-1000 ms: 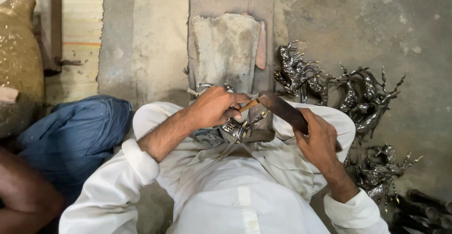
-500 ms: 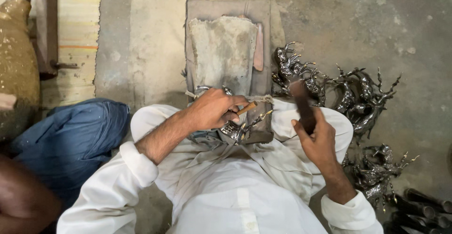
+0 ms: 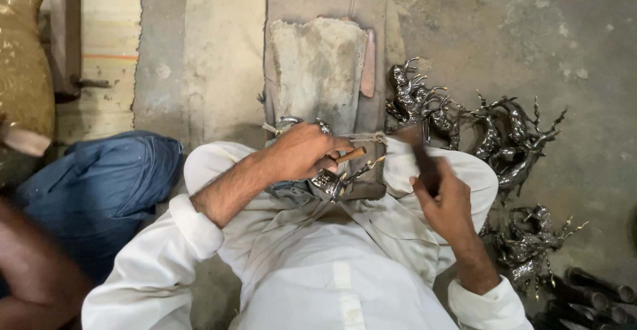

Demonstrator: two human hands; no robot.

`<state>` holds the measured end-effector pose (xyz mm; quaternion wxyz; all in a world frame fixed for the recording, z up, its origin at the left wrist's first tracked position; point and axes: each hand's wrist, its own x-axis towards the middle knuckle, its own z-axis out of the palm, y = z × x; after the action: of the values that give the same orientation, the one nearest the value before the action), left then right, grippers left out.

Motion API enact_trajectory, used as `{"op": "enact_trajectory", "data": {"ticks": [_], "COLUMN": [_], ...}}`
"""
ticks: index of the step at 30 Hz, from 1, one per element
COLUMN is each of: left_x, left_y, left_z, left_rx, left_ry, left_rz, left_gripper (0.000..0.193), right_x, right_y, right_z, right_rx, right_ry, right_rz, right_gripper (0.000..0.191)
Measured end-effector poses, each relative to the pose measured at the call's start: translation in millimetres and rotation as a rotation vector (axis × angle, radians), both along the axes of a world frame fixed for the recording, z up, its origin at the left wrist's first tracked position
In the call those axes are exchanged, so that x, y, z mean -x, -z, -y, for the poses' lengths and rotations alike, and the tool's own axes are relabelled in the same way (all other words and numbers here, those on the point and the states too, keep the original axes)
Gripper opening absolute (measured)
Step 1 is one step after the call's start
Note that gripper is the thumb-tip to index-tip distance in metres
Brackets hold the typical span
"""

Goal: The person sits cross-legged on the floor holding a silver metal horse figurine against a leather sandbag and uses a small punch tool and a wooden mallet to hammer and shape details into the figurine. The person repositions the figurine and the punch repeatedly while striking, with finished metal figurines piled beside them.

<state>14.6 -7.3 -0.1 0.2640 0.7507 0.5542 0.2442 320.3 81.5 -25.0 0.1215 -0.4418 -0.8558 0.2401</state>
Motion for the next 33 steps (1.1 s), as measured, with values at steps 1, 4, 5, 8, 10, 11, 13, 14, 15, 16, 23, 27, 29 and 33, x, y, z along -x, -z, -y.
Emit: {"op": "enact_trajectory", "data": {"ticks": [1,4,5,8,10,11,13,14,15,16,23,27,29,33], "left_x": [2,8,12,17,10,5,-9,-13,-16,-18,-4,9,14,13], "left_y": [-1,1,2,16,30,38,54,61,66,70,69,59,53,38], "left_z": [3,12,16,32,40,44,43,41,40,39,1,-9,-6,3], "left_rx": [0.002,-0.047,-0.075,-0.122,-0.24,-0.3,-0.352,-0.381,-0.421,-0.461,-0.47,-0.317,-0.249,-0.217], "left_ry": [-0.008,-0.091,-0.14,-0.398,-0.516,-0.572,-0.625,-0.655,-0.673,-0.692,-0.733,-0.694,-0.681,-0.53], "left_rz": [0.019,0.218,0.306,0.496,0.668,0.753,0.914,0.994,0.918,0.842,0.785,0.935,0.936,0.602], "left_gripper": [0.04,0.036,0.035,0.039,0.037,0.036,0.032,0.03,0.03,0.031,0.032,0.033,0.035,0.036], "right_x": [-1,0,2,8,22,27,40,44,50,55,84,83,73,47], "right_y": [0,3,6,18,32,39,52,56,61,64,53,48,48,49], "right_z": [0,0,-1,5,10,12,16,14,12,9,-32,-38,-36,-34], "right_rx": [-0.089,0.122,0.192,0.398,0.463,0.467,0.481,0.506,0.532,0.558,0.49,0.554,0.575,0.651], "right_ry": [-0.113,-0.074,-0.021,0.044,0.011,0.003,-0.009,0.026,0.059,0.09,0.075,0.056,0.058,0.045], "right_rz": [0.025,0.056,0.017,-0.174,-0.459,-0.481,-0.52,-0.506,-0.488,-0.47,-0.611,-0.61,-0.609,-0.604], "right_gripper": [0.04,0.042,0.039,0.037,0.041,0.039,0.036,0.034,0.032,0.03,0.028,0.029,0.032,0.036]}}
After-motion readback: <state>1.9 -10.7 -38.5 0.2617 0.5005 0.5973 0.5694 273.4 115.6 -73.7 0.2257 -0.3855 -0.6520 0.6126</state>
